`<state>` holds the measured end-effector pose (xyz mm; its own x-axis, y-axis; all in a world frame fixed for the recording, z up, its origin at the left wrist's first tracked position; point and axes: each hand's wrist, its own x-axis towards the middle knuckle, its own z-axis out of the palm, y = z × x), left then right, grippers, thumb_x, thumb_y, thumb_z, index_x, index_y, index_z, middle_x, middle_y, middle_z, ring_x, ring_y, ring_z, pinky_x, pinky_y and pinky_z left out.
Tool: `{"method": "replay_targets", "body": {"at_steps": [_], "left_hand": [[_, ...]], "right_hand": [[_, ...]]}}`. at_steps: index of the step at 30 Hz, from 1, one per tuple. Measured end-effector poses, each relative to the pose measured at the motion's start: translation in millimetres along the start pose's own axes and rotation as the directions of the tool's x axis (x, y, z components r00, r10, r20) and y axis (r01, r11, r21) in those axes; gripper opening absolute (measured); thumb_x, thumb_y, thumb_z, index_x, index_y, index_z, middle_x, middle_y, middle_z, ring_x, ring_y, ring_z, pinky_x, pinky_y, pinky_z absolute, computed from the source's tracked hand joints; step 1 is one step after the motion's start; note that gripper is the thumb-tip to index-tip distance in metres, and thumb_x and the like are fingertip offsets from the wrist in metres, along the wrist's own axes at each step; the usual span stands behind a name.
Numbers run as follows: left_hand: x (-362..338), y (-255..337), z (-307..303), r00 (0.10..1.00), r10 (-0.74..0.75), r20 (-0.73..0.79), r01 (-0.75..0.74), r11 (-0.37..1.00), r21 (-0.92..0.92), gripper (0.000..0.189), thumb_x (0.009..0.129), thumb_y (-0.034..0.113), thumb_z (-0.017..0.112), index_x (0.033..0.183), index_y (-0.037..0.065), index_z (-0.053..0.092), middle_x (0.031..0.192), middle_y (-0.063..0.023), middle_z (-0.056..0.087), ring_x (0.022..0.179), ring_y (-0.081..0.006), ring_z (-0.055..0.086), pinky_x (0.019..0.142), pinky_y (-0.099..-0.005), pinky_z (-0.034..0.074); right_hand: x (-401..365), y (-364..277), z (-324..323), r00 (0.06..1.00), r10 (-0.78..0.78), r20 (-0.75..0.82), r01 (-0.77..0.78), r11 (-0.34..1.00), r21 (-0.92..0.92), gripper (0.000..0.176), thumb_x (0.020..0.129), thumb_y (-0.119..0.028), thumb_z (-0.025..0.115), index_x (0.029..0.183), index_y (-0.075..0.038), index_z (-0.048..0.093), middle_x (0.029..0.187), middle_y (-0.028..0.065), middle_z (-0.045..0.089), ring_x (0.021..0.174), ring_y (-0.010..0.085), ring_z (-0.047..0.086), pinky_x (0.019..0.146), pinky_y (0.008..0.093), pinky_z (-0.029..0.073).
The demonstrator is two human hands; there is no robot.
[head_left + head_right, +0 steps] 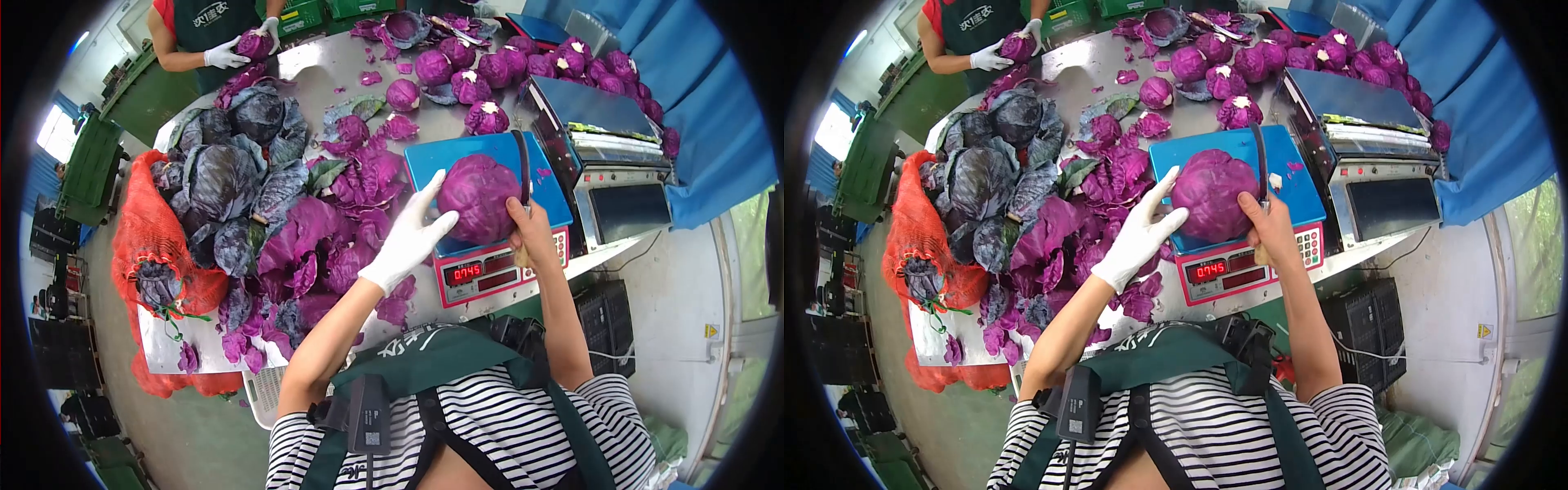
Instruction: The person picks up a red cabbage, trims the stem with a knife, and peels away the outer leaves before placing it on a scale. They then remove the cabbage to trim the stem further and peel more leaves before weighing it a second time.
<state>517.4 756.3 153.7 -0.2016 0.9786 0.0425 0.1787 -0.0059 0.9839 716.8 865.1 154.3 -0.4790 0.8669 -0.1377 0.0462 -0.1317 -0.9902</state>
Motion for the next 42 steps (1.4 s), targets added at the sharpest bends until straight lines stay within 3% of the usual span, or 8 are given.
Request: {"method": "replay_targets", "body": {"at_steps": [4, 7, 8, 11, 15, 26, 28, 42], "left_hand": [[-33.9, 40.5, -33.2, 0.987, 0.106, -0.124, -0.106, 0.994, 0.005, 0.062, 0.086, 0.014, 0.064, 0.143, 0.013, 0.039, 0.132, -0.0101, 0.048, 0.094, -0.0112, 0.054, 0.087, -0.0264, 0.045], [-64.2, 39.5, -53.1, 0.936, 0.115, -0.333, -0.189, 0.962, -0.199, 0.071, 0.081, 0.012, 0.066, 0.145, 0.013, 0.034, 0.138, -0.01, 0.044, 0.12, -0.0195, 0.048, 0.102, -0.0346, 0.037], [-73.5, 34.0, -54.0, 0.934, 0.054, -0.352, -0.204, 0.892, -0.404, 0.08, 0.08, 0.013, 0.068, 0.148, 0.012, 0.026, 0.144, -0.011, 0.037, 0.128, -0.022, 0.041, 0.107, -0.0366, 0.032], [-104.4, 40.5, -42.3, 0.91, 0.032, -0.414, -0.241, 0.853, -0.464, 0.094, 0.077, 0.016, 0.073, 0.149, 0.01, 0.014, 0.15, -0.0116, 0.023, 0.138, -0.0233, 0.023, 0.112, -0.0377, 0.024], [-133.2, 37.5, -52.8, 0.814, -0.143, -0.563, -0.296, 0.731, -0.614, 0.086, 0.078, 0.014, 0.072, 0.146, 0.007, 0.02, 0.14, -0.0095, 0.037, 0.13, -0.0218, 0.035, 0.109, -0.0361, 0.027], [-189.2, 30.8, -76.8, 0.643, -0.014, -0.766, -0.387, 0.857, -0.34, 0.095, 0.074, 0.017, 0.076, 0.147, 0.007, 0.015, 0.147, -0.0132, 0.025, 0.136, -0.0251, 0.027, 0.112, -0.0399, 0.023], [-199.2, 36.9, -82.5, 0.667, 0.036, -0.744, -0.236, 0.957, -0.166, 0.095, 0.073, 0.016, 0.078, 0.146, 0.007, 0.017, 0.146, -0.0131, 0.027, 0.135, -0.0246, 0.028, 0.112, -0.0394, 0.025], [-215.2, 58.7, -75.8, 0.534, -0.077, -0.842, -0.012, 0.995, -0.099, 0.096, 0.069, 0.017, 0.082, 0.142, 0.0, 0.022, 0.136, -0.0167, 0.039, 0.126, -0.0234, 0.039, 0.106, -0.0357, 0.034]], "right_hand": [[-11.6, -20.8, 34.5, 0.991, 0.074, 0.111, -0.097, 0.972, 0.212, 0.043, 0.087, -0.046, 0.064, 0.093, -0.005, 0.055, 0.064, -0.0007, 0.051, 0.041, 0.0057, 0.04, 0.038, 0.0221, 0.033], [-14.4, -31.1, 62.9, 0.937, -0.041, 0.348, -0.112, 0.906, 0.409, 0.043, 0.092, -0.048, 0.055, 0.097, -0.006, 0.052, 0.069, 0.0004, 0.054, 0.04, 0.0056, 0.037, 0.037, 0.0213, 0.032], [-19.2, -38.6, 76.4, 0.924, -0.047, 0.38, -0.123, 0.904, 0.409, 0.043, 0.092, -0.048, 0.055, 0.097, -0.006, 0.052, 0.069, 0.0004, 0.054, 0.04, 0.0056, 0.037, 0.037, 0.0213, 0.032], [-27.7, -49.1, 113.3, 0.892, -0.124, 0.435, 0.007, 0.966, 0.26, 0.042, 0.087, -0.036, 0.067, 0.108, -0.002, 0.054, 0.064, -0.0016, 0.052, 0.043, 0.0046, 0.042, 0.039, 0.0209, 0.034], [-37.9, -57.2, 149.7, 0.825, -0.102, 0.557, 0.082, 0.995, 0.061, 0.057, 0.089, -0.035, 0.065, 0.127, 0.001, 0.046, 0.063, -0.0037, 0.051, 0.043, 0.0038, 0.043, 0.039, 0.0205, 0.033], [-50.4, -29.2, 200.4, 0.673, -0.069, 0.736, -0.048, 0.989, 0.137, 0.068, 0.089, -0.034, 0.066, 0.138, 0.0, 0.036, 0.07, -0.0019, 0.051, 0.044, 0.0039, 0.042, 0.04, 0.0204, 0.033], [-53.0, -25.0, 204.3, 0.663, -0.103, 0.741, -0.045, 0.983, 0.176, 0.07, 0.087, -0.03, 0.068, 0.14, 0.0, 0.034, 0.073, -0.0017, 0.052, 0.046, 0.0037, 0.042, 0.04, 0.0203, 0.032], [-66.2, -19.9, 216.0, 0.603, -0.159, 0.782, 0.023, 0.983, 0.183, 0.073, 0.085, -0.029, 0.071, 0.14, -0.001, 0.033, 0.078, -0.0024, 0.055, 0.049, 0.0022, 0.043, 0.042, 0.019, 0.031]]}}
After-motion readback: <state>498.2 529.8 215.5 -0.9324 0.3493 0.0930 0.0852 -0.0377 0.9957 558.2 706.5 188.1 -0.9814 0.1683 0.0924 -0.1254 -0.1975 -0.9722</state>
